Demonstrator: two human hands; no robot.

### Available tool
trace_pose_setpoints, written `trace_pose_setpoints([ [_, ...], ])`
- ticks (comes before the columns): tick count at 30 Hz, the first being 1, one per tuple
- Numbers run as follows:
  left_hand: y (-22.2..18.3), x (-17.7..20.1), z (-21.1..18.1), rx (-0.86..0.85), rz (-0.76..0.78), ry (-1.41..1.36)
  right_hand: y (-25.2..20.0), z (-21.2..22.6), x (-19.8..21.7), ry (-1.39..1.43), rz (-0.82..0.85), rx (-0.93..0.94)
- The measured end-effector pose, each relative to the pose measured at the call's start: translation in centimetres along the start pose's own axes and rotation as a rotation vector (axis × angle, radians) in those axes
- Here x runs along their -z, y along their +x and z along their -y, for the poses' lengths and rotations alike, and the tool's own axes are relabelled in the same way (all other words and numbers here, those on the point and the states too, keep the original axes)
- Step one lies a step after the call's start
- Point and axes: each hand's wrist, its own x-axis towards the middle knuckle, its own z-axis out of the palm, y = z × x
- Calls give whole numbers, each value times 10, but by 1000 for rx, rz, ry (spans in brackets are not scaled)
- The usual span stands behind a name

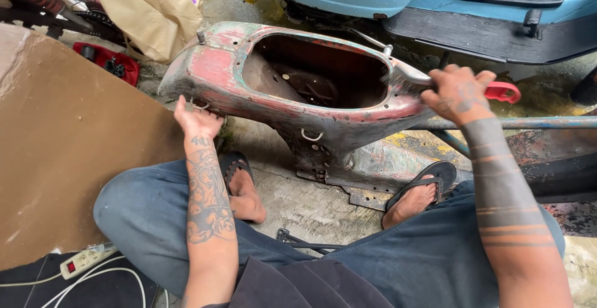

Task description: The person uses a wire brush to clean and remove debris from a metal scooter body part.

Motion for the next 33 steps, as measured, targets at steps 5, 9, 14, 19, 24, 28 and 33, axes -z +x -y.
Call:
trace_pose_setpoints([
  [5, -56, -65, -17, -191, 37, 71, -14, 17, -3, -40, -185, 51],
  [9, -75, -100, -25, -579, 191, 440, -38, 68, 13, 210, -145, 276],
  [14, -142, -173, -43, -748, 513, 1259, -27, 8, -11, 54, -106, 103],
  [19, -137, -175, -9, -611, 733, 1852, -31, 8, -11, -86, -207, -8],
  [24, -88, -95, 62, -1550, 723, 2618, -36, 68, 8, 29, -328, 260],
  [28, -96, -100, 45, -1316, 966, 2431, -19, 13, -7, 38, -172, 87],
  [33, -111, -104, 40, -1445, 954, 2364, -23, 34, 10, -158, -282, 116],
])
